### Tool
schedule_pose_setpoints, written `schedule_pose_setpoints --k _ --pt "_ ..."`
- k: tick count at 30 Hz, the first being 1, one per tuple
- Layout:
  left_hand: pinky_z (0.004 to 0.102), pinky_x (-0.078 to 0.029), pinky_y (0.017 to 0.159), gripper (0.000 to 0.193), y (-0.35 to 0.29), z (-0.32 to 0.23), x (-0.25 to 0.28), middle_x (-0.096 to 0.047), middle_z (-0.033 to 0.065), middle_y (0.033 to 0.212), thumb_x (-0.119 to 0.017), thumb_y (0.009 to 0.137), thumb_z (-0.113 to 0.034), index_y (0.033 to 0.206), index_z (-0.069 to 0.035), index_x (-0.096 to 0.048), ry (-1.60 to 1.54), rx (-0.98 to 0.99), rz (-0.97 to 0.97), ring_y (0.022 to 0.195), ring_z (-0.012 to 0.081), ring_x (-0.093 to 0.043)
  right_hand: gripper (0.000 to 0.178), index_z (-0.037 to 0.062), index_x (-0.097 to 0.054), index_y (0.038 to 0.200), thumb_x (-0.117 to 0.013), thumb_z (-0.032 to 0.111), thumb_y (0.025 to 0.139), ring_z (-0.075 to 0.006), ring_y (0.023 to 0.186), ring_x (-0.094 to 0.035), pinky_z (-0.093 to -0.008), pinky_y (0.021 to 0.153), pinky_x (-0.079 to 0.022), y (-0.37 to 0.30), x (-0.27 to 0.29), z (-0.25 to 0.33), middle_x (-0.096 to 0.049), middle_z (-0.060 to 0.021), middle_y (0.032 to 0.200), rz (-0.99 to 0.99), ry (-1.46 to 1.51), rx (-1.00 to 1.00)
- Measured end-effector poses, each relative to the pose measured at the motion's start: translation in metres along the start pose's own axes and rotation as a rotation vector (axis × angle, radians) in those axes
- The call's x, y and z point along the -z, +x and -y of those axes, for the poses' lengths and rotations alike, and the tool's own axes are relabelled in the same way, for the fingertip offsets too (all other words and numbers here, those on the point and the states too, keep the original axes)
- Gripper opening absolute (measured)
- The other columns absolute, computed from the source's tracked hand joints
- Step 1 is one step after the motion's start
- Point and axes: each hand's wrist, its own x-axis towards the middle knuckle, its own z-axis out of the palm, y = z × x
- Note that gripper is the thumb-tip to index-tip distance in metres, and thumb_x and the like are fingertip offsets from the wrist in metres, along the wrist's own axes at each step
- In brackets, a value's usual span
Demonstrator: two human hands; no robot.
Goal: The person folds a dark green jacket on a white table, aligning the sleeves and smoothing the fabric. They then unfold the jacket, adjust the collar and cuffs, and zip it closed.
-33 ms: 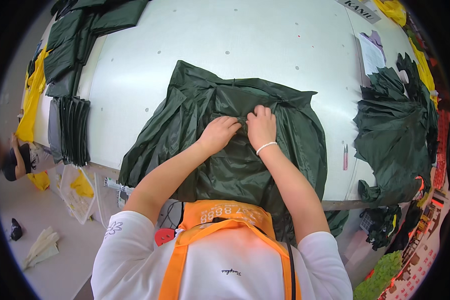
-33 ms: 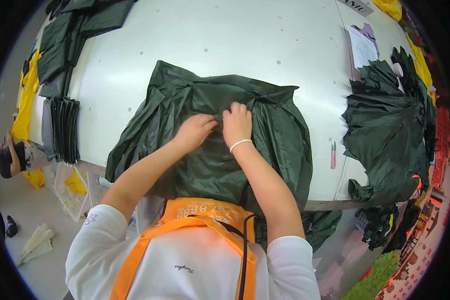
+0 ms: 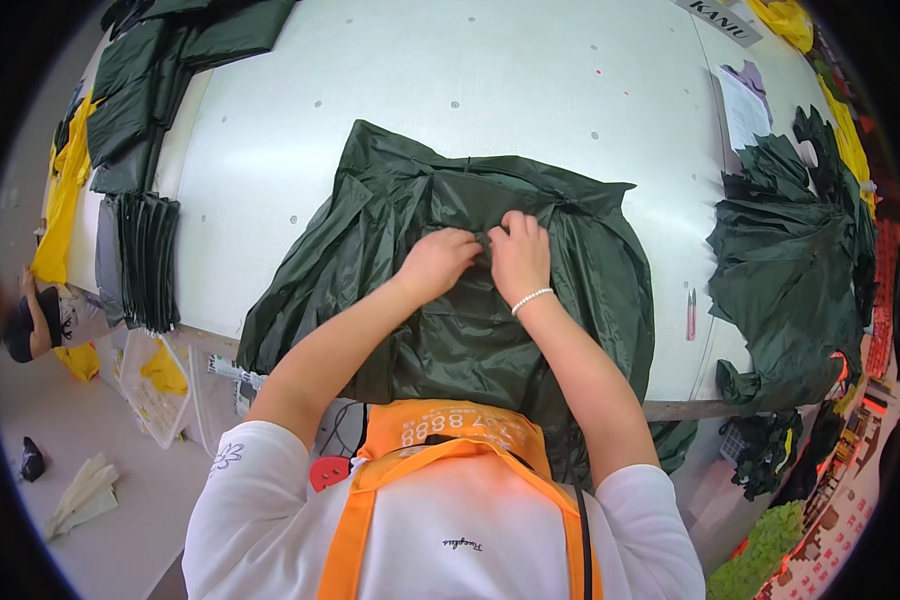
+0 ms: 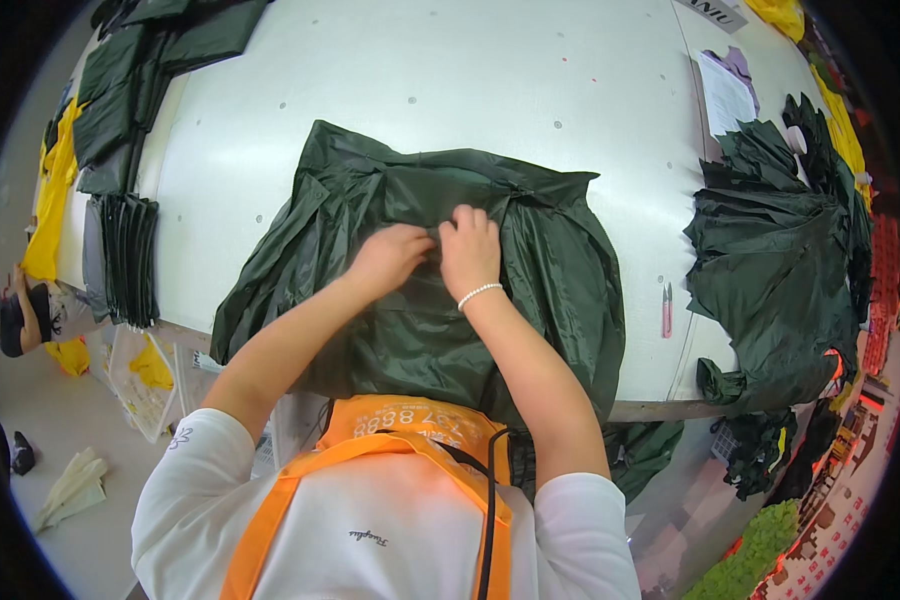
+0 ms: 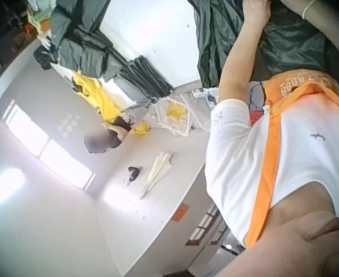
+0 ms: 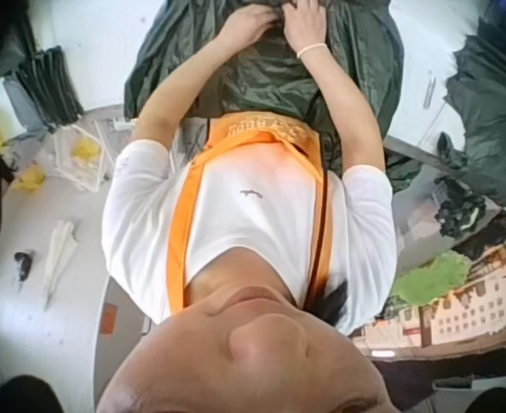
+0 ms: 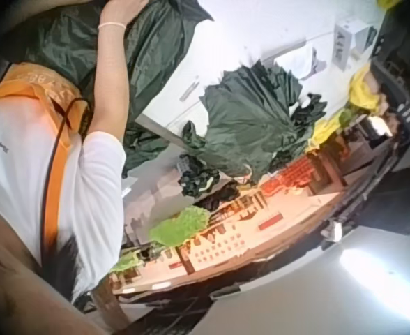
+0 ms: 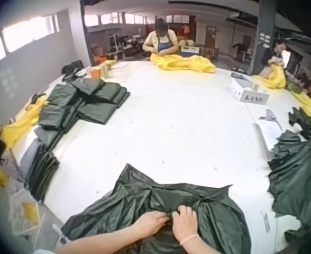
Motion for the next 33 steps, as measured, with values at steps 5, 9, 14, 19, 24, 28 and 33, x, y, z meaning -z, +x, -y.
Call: schedule_pose_setpoints --k 5,9,14,19,24,28,33 --pt "0.0306 -0.051 0.075 0.025 0.030 0.046 0.011 -0.067 0.0124 0.097 -0.068 0.077 -0.013 0.100 -0.002 -0.065 -0.531 0.338 0.211 0.083 0.0253 -0.066 0.021 0.0070 -0.064 0.097 -0.063 0.017 0.079 -0.0284 0.088 -0.057 -0.0397 0.080 -0.043 -0.001 -0.016 -0.002 -0.061 -0.0098 0.087 0.039 0.210 0.005" --pt "0.0381 -0.047 0.079 0.021 0.046 0.017 0.017 -0.059 0.0092 0.096 -0.067 0.072 -0.012 0.090 -0.004 -0.063 0.124 -0.134 -0.158 0.093 0.0298 -0.056 0.023 0.0065 -0.062 0.100 -0.065 0.014 0.078 -0.0351 0.085 -0.060 -0.0420 0.074 -0.047 0.035 -0.007 -0.015 -0.065 -0.0141 0.089 0.245 0.453 -0.407" --pt "0.0368 -0.049 0.082 0.024 0.028 0.011 -0.010 -0.061 0.0084 0.100 -0.067 0.071 -0.013 0.093 -0.004 -0.065 0.166 0.013 -0.092 0.099 0.0272 -0.057 0.030 0.0063 -0.060 0.103 -0.068 0.013 0.074 -0.0326 0.099 -0.054 -0.0391 0.084 -0.045 0.029 -0.025 -0.017 -0.060 -0.0134 0.098 0.081 0.175 -0.153" --pt "0.0374 -0.050 0.075 0.022 0.049 0.030 0.004 -0.064 0.0088 0.092 -0.068 0.069 -0.013 0.091 -0.008 -0.067 -0.045 0.163 0.023 0.087 0.0290 -0.061 0.027 0.0020 -0.059 0.101 -0.060 0.008 0.075 -0.0295 0.102 -0.052 -0.0407 0.092 -0.040 0.011 -0.023 -0.007 -0.057 -0.0124 0.104 -0.082 0.113 0.001" --pt "0.0375 -0.049 0.076 0.015 0.095 0.044 0.040 -0.063 0.0103 0.087 -0.068 0.074 -0.011 0.088 -0.006 -0.068 -0.197 0.363 -0.042 0.086 0.0284 -0.061 0.015 0.0041 -0.062 0.088 -0.051 0.007 0.077 -0.0269 0.096 -0.054 -0.0403 0.090 -0.040 0.023 -0.028 -0.029 -0.062 -0.0084 0.090 -0.001 0.178 -0.021" --pt "0.0386 -0.048 0.084 0.033 0.101 0.064 0.036 -0.057 0.0094 0.103 -0.065 0.073 -0.006 0.105 -0.009 -0.061 0.127 0.225 0.042 0.101 0.0295 -0.054 0.012 0.0056 -0.062 0.083 -0.052 0.006 0.076 -0.0270 0.091 -0.054 -0.0380 0.085 -0.039 0.028 -0.019 -0.016 -0.062 -0.0084 0.087 -0.056 0.021 0.003" --pt "0.0385 -0.049 0.080 0.025 0.110 0.075 0.024 -0.059 0.0096 0.096 -0.058 0.076 -0.004 0.101 -0.008 -0.059 0.276 0.187 0.056 0.095 0.0290 -0.056 0.011 0.0071 -0.058 0.089 -0.059 0.009 0.078 -0.0294 0.087 -0.057 -0.0384 0.081 -0.041 0.043 -0.013 -0.029 -0.063 -0.0100 0.084 0.149 0.087 -0.069"
